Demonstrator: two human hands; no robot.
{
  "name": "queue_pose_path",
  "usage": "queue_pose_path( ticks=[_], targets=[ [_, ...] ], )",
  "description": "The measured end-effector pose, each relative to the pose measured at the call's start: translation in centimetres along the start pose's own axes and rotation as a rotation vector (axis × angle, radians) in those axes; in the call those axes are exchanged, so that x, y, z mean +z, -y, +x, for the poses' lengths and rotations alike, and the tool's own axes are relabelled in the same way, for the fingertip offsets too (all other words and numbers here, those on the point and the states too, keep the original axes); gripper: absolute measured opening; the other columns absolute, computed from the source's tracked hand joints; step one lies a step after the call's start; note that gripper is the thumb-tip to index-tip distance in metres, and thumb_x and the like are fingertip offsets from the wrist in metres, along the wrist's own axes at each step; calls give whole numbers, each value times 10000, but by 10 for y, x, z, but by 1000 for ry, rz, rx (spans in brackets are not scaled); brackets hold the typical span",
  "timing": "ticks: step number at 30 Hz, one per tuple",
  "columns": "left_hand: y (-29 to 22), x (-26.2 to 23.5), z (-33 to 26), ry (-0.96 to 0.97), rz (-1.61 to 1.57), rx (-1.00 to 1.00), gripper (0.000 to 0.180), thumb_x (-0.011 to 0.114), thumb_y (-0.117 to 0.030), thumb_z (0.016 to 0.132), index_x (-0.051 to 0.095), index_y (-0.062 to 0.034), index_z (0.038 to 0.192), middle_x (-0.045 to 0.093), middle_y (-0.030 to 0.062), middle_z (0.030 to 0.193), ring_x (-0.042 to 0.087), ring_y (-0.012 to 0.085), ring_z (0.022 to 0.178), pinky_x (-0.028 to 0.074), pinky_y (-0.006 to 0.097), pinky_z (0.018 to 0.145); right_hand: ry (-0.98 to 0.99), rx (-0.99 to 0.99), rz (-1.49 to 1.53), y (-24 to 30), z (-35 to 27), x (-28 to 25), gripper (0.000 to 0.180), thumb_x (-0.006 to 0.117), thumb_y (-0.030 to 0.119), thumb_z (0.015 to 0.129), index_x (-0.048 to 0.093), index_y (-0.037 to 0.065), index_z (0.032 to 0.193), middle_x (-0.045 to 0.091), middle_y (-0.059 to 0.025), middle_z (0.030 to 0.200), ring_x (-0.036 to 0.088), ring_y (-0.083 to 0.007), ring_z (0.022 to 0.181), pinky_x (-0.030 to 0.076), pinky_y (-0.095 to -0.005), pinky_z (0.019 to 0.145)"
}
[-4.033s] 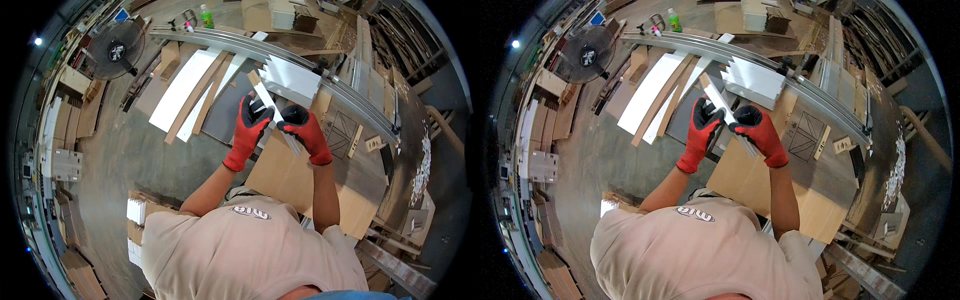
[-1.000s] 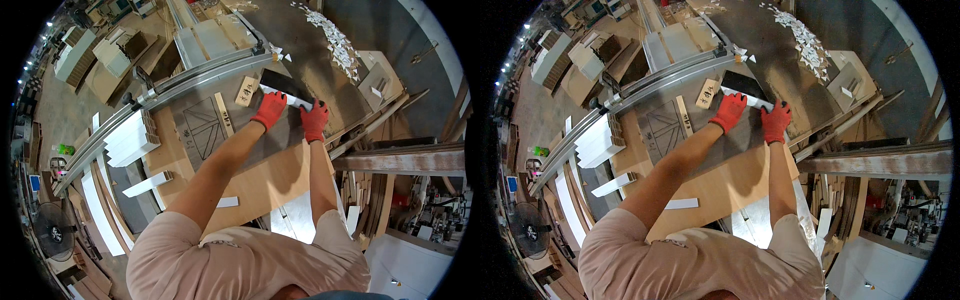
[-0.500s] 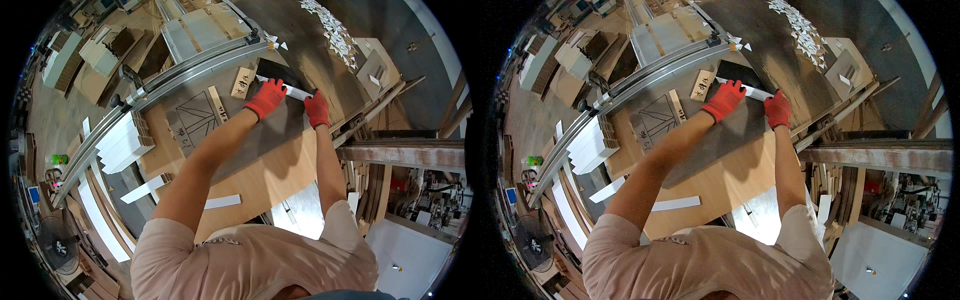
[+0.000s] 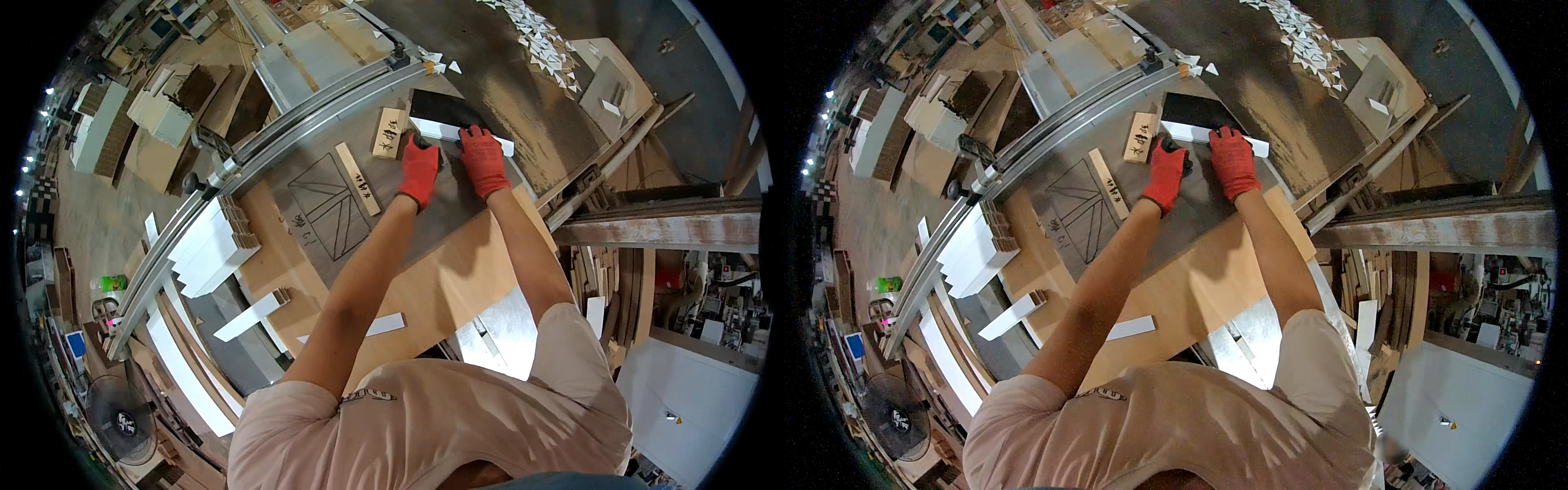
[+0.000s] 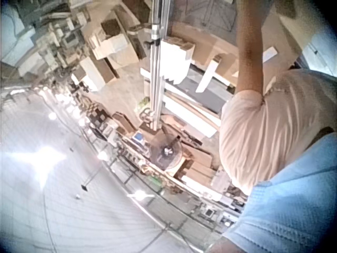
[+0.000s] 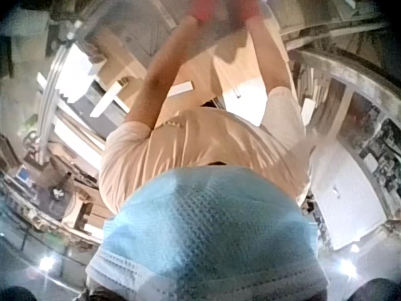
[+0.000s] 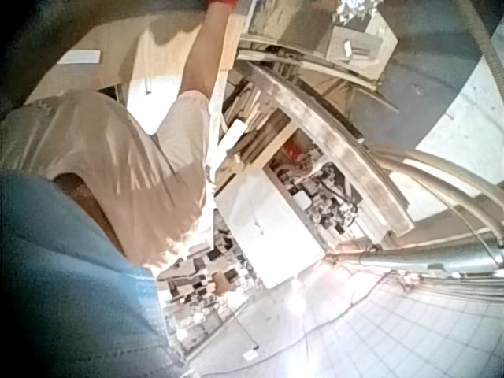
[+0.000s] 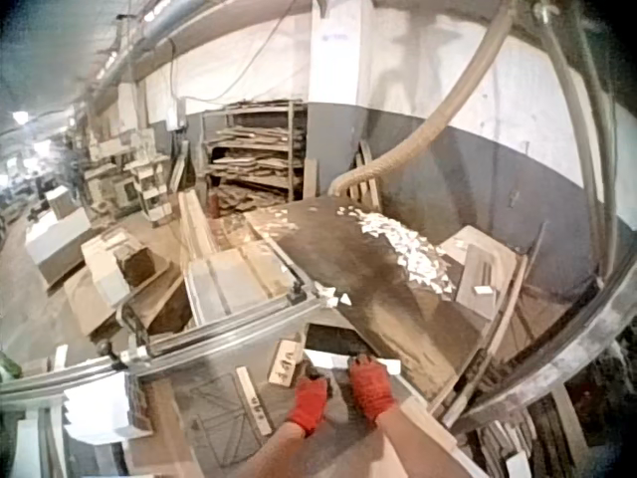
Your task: The person measures several white wood pieces using a caliper and moves them across a workstation in a workshop.
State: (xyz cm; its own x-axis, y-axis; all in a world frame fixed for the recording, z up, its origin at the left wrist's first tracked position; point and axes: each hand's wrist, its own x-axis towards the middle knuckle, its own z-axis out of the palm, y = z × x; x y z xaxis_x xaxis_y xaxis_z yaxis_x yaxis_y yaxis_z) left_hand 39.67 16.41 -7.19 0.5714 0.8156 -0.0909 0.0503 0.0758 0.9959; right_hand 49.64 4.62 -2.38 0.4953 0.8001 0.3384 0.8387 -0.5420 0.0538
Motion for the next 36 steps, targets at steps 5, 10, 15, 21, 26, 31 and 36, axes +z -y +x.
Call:
queue_pose_path(
  ticks=[5, 10, 15, 21, 26, 31, 36],
  targets=[
    [1, -2, 13, 113, -186, -85, 178, 682, -126, 763, 594, -6, 860, 644, 98, 701, 639, 228, 602, 529, 366, 586, 81, 4, -27, -1, 7, 2, 372, 732, 238, 774, 651, 98, 1109, 614, -116, 1096, 614, -314, 1006, 548, -418, 776],
    [-24, -30, 6, 325, -194, -118, 331, 693, -141, 761, 621, 4, 1050, 666, 109, 749, 648, 189, 587, 543, 340, 573, 93, 8, -73, 7, 12, 7, 189, 593, 157, 851, 677, 83, 1003, 610, -122, 1046, 619, -301, 943, 555, -410, 723],
    [-62, -77, 33, 99, 202, 39, 516, 702, -199, 756, 615, -61, 1245, 694, 119, 808, 677, 206, 677, 542, 332, 650, 145, 10, -100, 7, 17, 5, 184, 588, 160, 851, 678, 74, 987, 610, -133, 1037, 622, -303, 932, 557, -415, 712],
    [-86, -216, 113, -430, 1053, 466, 529, 760, -383, 764, 611, -151, 1216, 637, 154, 1097, 614, 368, 1041, 502, 481, 832, 109, -15, -118, 12, 17, 14, 174, 592, 162, 857, 685, 74, 975, 612, -133, 1010, 627, -301, 919, 563, -398, 656],
    [-68, -245, 135, -342, 1502, 384, 537, 579, -581, 861, 678, -118, 1115, 645, 134, 1175, 531, 346, 1199, 322, 606, 1022, 127, 32, -302, 26, 19, 29, 184, 597, 157, 849, 683, 57, 978, 626, -126, 964, 637, -279, 858, 555, -387, 594],
    [-66, -238, 134, -458, 1612, 452, 568, 528, -603, 880, 693, -90, 1061, 668, 138, 1158, 536, 323, 1226, 257, 599, 1102, 203, 2, -465, 34, 23, 34, 186, 600, 134, 840, 692, 41, 973, 638, -127, 916, 643, -255, 804, 521, -353, 583],
    [-70, -240, 134, -394, 1439, 403, 578, 543, -616, 866, 698, -88, 1041, 691, 137, 1085, 619, 337, 1071, 389, 515, 990, 174, -69, -521, 33, 27, 37, 196, 608, 103, 833, 714, -5, 959, 661, -183, 930, 661, -278, 804, 478, -383, 623]
  ],
)
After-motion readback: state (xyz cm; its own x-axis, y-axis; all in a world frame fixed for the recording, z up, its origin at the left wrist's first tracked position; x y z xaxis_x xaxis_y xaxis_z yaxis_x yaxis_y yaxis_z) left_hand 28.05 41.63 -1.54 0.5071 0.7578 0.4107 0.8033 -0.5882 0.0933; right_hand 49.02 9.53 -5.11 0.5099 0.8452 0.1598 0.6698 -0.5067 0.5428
